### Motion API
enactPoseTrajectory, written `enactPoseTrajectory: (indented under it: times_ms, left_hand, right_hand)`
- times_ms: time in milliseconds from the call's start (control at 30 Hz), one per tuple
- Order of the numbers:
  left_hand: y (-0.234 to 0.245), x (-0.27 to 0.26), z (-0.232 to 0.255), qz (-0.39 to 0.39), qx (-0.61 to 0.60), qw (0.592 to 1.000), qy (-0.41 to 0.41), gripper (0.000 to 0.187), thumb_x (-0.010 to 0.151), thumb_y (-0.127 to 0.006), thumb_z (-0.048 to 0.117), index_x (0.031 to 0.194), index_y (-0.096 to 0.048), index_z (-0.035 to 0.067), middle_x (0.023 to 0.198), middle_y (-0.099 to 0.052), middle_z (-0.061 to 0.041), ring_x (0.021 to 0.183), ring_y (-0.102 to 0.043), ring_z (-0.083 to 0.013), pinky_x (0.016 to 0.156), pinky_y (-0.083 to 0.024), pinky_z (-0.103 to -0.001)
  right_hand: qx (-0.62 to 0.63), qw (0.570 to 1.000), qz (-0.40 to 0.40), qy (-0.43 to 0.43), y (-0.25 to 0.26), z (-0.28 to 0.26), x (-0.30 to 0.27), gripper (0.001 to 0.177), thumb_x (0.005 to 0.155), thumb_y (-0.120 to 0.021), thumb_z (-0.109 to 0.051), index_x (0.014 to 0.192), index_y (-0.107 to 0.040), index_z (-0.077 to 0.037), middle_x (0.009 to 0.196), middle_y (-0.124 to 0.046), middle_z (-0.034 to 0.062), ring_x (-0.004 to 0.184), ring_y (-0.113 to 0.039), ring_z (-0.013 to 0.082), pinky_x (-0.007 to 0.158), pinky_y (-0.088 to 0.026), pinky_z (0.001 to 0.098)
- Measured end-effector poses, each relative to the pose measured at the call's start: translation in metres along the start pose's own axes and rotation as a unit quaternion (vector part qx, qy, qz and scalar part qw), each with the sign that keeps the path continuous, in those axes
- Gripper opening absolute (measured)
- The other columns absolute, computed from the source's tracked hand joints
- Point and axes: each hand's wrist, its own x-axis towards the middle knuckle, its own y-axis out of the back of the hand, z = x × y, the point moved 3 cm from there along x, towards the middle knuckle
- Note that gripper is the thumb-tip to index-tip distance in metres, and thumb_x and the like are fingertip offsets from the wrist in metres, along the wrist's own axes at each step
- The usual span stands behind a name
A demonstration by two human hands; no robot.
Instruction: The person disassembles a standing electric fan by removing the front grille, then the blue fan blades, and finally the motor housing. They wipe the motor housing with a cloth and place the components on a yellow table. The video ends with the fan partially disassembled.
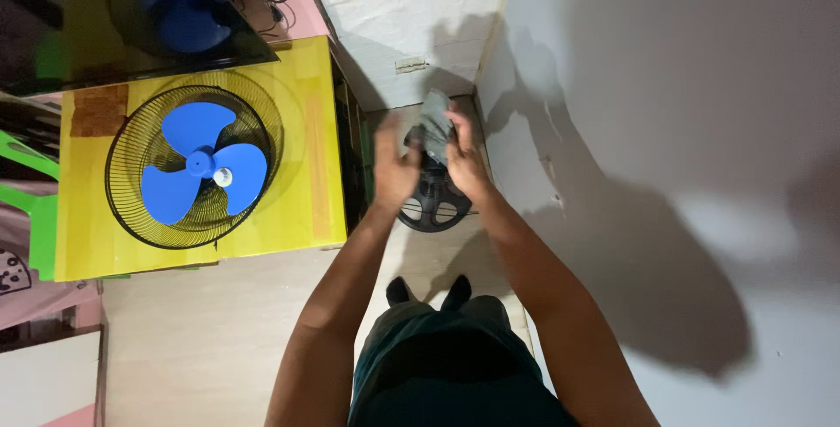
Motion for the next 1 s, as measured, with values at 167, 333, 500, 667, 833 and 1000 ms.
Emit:
enactPoseTrajectory:
  times_ms: [167, 333, 500, 667, 833, 1000]
  left_hand:
    - [-0.019, 0.012, 0.066, -0.053, 0.158, 0.982, -0.090, 0.050, 0.099, -0.064, 0.031, 0.146, -0.050, 0.022, 0.154, -0.044, -0.022, 0.141, -0.043, -0.0464, 0.108, -0.043, -0.054]
    - [-0.032, 0.025, 0.051, -0.154, 0.115, 0.970, 0.149, 0.052, 0.098, -0.063, 0.031, 0.141, -0.048, 0.008, 0.145, -0.048, -0.020, 0.132, -0.054, -0.0338, 0.106, -0.053, -0.044]
    - [-0.046, 0.034, -0.012, -0.077, -0.089, 0.972, 0.204, 0.052, 0.101, -0.047, 0.033, 0.145, -0.046, 0.006, 0.143, -0.051, -0.020, 0.127, -0.055, -0.0332, 0.104, -0.051, -0.045]
    - [-0.078, 0.007, -0.114, -0.108, -0.334, 0.835, 0.424, 0.057, 0.106, -0.029, 0.043, 0.144, -0.049, 0.006, 0.140, -0.056, -0.017, 0.123, -0.058, -0.0308, 0.102, -0.048, -0.045]
    - [-0.101, -0.005, -0.157, -0.122, -0.194, 0.856, 0.463, 0.072, 0.111, -0.025, 0.049, 0.137, -0.062, -0.006, 0.134, -0.066, -0.030, 0.121, -0.062, -0.0407, 0.104, -0.049, -0.050]
    - [-0.078, -0.002, -0.073, -0.039, 0.033, 0.996, 0.076, 0.055, 0.105, -0.041, 0.035, 0.156, -0.045, 0.016, 0.159, -0.040, -0.025, 0.145, -0.041, -0.0451, 0.119, -0.037, -0.054]
  right_hand:
    - [0.194, 0.973, 0.091, 0.087, 0.013, 0.013, -0.004, 0.064, 0.104, -0.068, -0.039, 0.151, -0.039, -0.008, 0.163, -0.036, 0.0155, 0.151, -0.037, 0.0308, 0.128, -0.029, 0.0501]
    - [0.074, 0.976, 0.152, -0.138, 0.009, 0.015, -0.030, 0.096, 0.098, -0.065, -0.051, 0.164, -0.009, -0.010, 0.165, -0.021, 0.0215, 0.153, -0.025, 0.0366, 0.125, -0.024, 0.0493]
    - [-0.106, 0.974, 0.084, -0.183, -0.003, 0.007, -0.039, 0.102, 0.095, -0.060, -0.059, 0.164, -0.004, -0.010, 0.169, -0.012, 0.0250, 0.155, -0.020, 0.0374, 0.124, -0.026, 0.0460]
    - [-0.122, 0.974, 0.072, -0.178, -0.005, 0.003, -0.036, 0.106, 0.094, -0.057, -0.068, 0.165, -0.010, -0.005, 0.169, -0.020, 0.0249, 0.156, -0.024, 0.0381, 0.126, -0.025, 0.0450]
    - [-0.109, 0.965, 0.054, -0.231, -0.004, 0.016, -0.040, 0.109, 0.091, -0.054, -0.069, 0.165, -0.003, -0.007, 0.165, -0.017, 0.0260, 0.152, -0.026, 0.0385, 0.122, -0.029, 0.0452]
    - [-0.061, 0.981, 0.084, -0.163, -0.008, 0.048, -0.038, 0.088, 0.102, -0.062, -0.047, 0.162, -0.015, -0.003, 0.159, -0.028, 0.0276, 0.144, -0.033, 0.0386, 0.114, -0.036, 0.0480]
